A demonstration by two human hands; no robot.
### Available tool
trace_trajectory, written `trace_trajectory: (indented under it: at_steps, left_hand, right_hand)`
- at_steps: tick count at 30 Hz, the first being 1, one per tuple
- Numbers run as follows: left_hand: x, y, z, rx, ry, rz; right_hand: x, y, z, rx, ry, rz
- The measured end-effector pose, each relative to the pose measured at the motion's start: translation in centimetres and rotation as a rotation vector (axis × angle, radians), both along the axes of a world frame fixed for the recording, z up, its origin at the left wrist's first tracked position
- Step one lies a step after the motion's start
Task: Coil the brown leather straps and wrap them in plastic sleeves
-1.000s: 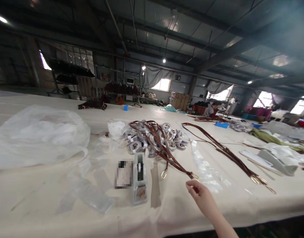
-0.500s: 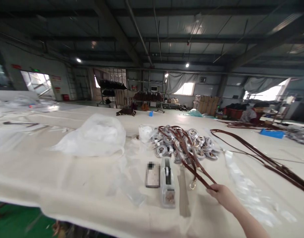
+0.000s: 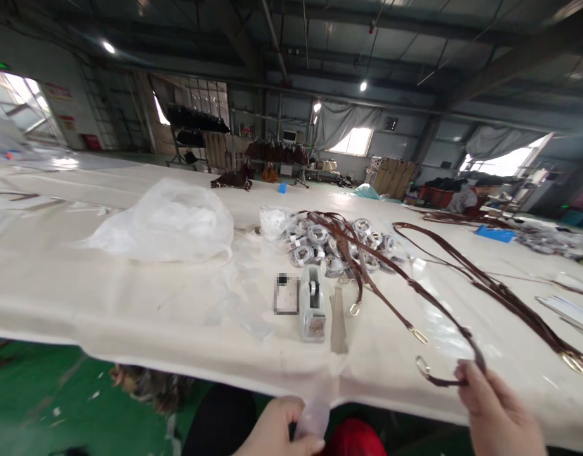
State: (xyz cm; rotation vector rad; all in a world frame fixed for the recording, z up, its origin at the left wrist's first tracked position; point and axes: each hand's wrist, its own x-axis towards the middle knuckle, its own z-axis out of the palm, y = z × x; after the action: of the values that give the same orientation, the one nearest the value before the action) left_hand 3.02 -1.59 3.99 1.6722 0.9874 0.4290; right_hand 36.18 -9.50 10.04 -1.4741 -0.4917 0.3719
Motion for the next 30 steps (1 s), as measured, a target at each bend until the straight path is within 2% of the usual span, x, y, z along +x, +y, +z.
trace_trajectory:
  at_steps: [2,4,7,9,11,13,15,17,20,23,26,28,30]
  left_hand:
    - [0.7,0.2,0.0,-0.015,-0.035,0.007]
    - [1.6,0.5,0.4,-0.026,-0.194,-0.02]
    - [3.0,0.9,0.8,-0.284,-0.458,-0.073]
    - [3.9,0.9,0.7,-0.523,-0.536,-0.035]
    - [4.6,0.6,0.4,-0.69,-0.561,0.048]
    - [4.9,0.3,0.0,-0.755,-0.578,0.106]
    - [4.7,0.0,-0.3,-0.729,-0.596,0.101]
    - [4.3,-0.2,-0.3,-0.597,-0.6,0.021]
    - [3.4,-0.6,0.1,-0.209,-0.524,-0.23]
    - [2.9,-1.1,0.5,0.13,-0.412,-0.434]
    - [2.3,-1.1,0.7,0.195,-0.334,-0.506]
    - [1.7,-0.7,0.8,0.19,-0.294,-0.513]
    - [1.2,-0.3,0.6,0.203,-0.26,-0.523]
  right_hand:
    - [-2.5,-0.7,-2.7,-0.16,-0.101,0.128]
    - [-5.2,-1.4,-5.4,-0.254,-0.151,0.296]
    - [-9.2,-2.6,-8.4,-0.318,-0.188,0.617]
    - [-11.4,-3.3,-9.4,-0.331,-0.254,0.806]
    - [-12.8,-3.8,-9.8,-0.351,-0.306,0.933]
    - [-12.9,-3.8,-9.8,-0.374,-0.265,1.064]
    - [-12.0,-3.3,-9.5,-0.374,-0.113,1.151]
    - [-10.6,-2.2,-9.0,-0.33,0.12,1.106]
    - [-9.5,0.0,-7.7,-0.227,0.45,0.956]
    - [-10.3,1.8,-6.3,-0.187,0.603,1.008]
    - [-11.2,2.4,-5.5,-0.123,0.58,1.039]
    - [-10.9,2.4,-5.4,-0.024,0.475,0.915]
    - [-10.1,2.1,-5.2,0.066,0.352,0.725]
